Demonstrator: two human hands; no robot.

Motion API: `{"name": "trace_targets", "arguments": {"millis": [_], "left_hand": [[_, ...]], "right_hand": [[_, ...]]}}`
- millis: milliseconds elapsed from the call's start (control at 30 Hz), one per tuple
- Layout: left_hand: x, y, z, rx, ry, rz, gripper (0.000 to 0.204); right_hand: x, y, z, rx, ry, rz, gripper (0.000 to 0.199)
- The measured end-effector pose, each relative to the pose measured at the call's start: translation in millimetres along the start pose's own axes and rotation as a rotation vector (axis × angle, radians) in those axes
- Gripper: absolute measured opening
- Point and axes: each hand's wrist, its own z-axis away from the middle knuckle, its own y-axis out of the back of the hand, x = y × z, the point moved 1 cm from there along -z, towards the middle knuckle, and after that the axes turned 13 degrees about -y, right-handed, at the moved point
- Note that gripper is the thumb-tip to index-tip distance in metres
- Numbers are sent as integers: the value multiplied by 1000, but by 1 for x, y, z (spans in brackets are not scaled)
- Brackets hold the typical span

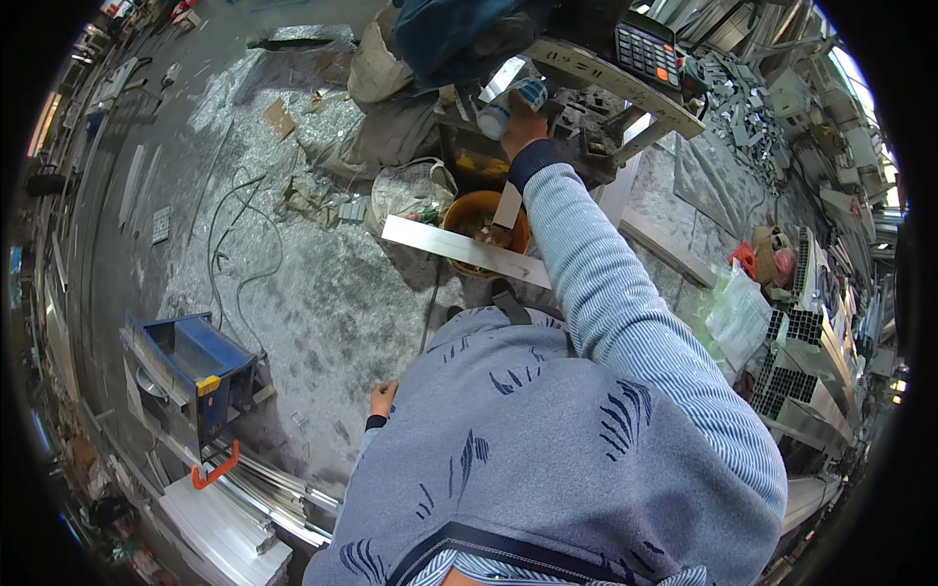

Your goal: The person assembles aluminum profiles into a cross-shaped frame by inserting smaller pieces into the ends of longer pieces. The person repeatedly aligns and inserts the components by hand, then places the assembled frame on the floor.

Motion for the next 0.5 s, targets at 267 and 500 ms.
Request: {"name": "trace_targets", "arguments": {"millis": [267,500], "left_hand": [[-20,-1,19,140,-41,162,49],[-25,7,25,145,-21,223,50]], "right_hand": [[14,-18,-1,52,66,-28,78],[50,-45,-31,-21,-20,-318,76]]}}
